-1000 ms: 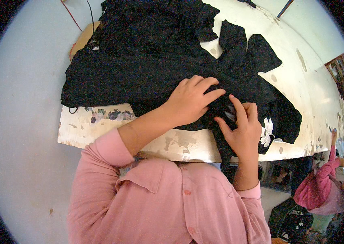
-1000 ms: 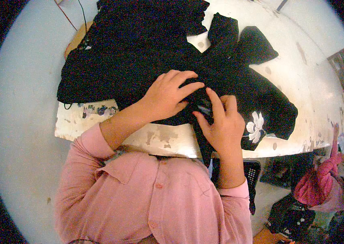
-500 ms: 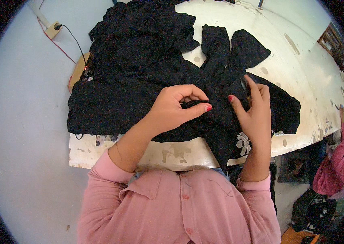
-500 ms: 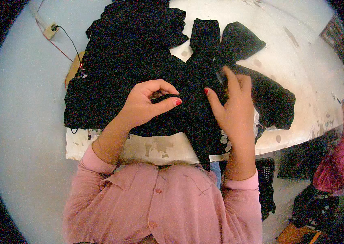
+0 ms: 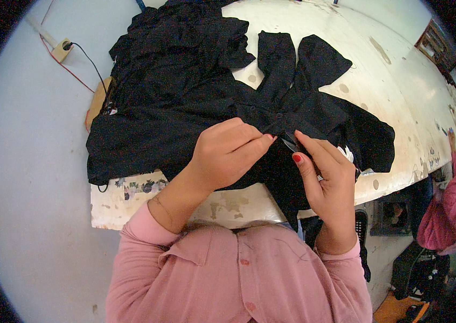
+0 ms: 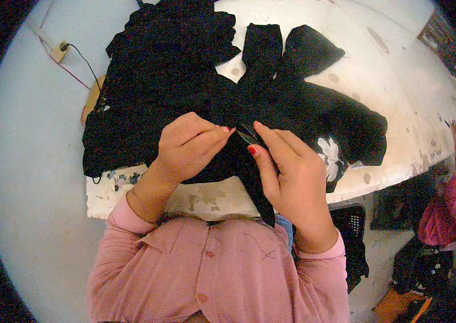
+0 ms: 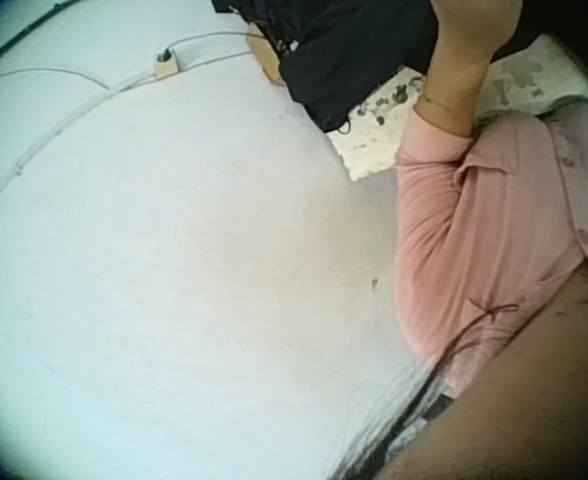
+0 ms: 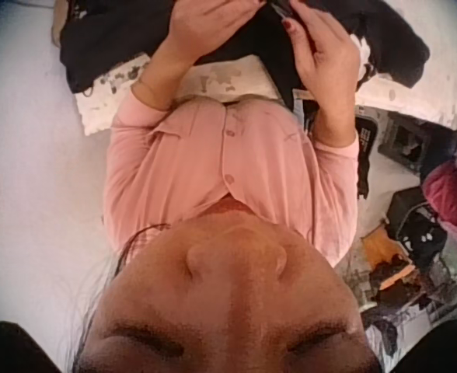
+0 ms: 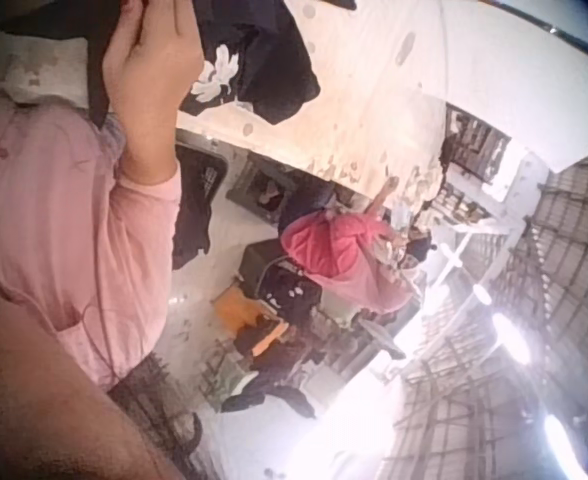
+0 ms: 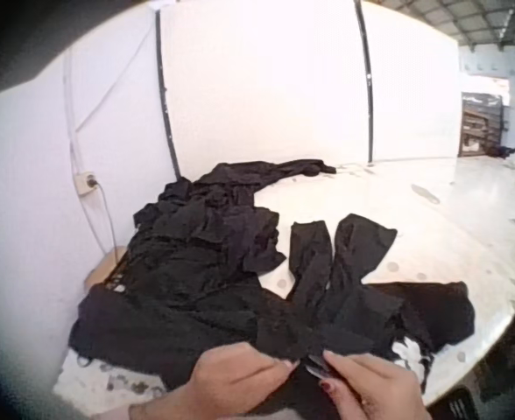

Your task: The person uses a small pair of scissors to trim loose threads and tags from a black garment on a white table. They repeatedly lift and reposition the fabric to access different areas, cutting small threads and removing tags one at a time.

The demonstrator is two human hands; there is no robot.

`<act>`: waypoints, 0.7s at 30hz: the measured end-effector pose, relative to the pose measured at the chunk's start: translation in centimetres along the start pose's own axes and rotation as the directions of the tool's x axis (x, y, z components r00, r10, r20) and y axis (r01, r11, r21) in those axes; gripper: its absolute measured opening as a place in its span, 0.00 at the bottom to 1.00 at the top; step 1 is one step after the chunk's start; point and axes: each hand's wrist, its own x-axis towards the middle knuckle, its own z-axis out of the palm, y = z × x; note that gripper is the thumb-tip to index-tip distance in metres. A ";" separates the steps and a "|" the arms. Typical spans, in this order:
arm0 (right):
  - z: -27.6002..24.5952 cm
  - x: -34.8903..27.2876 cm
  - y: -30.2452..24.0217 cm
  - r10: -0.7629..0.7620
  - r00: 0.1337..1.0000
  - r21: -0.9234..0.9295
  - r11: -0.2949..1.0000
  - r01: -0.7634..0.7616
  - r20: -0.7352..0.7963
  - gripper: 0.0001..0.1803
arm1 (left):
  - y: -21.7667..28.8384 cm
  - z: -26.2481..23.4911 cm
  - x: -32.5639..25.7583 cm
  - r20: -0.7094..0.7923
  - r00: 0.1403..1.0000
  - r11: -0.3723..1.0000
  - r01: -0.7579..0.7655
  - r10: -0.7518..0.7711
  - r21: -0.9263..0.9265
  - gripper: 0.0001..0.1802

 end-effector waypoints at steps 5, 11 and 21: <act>0.3 0.3 0.0 -0.068 0.998 -0.062 0.996 0.067 -0.013 0.14 | -0.2 0.1 -0.4 0.031 0.999 0.999 -0.042 0.042 0.000 0.08; 0.3 0.7 -0.2 -0.150 0.989 -0.168 0.975 0.145 -0.015 0.12 | 0.0 -0.4 -0.2 0.081 0.996 0.999 -0.040 0.042 -0.028 0.09; 0.3 1.1 0.2 -0.164 0.978 -0.148 0.978 0.144 -0.129 0.18 | 0.3 -0.5 0.1 0.028 0.997 0.996 0.079 -0.077 -0.038 0.10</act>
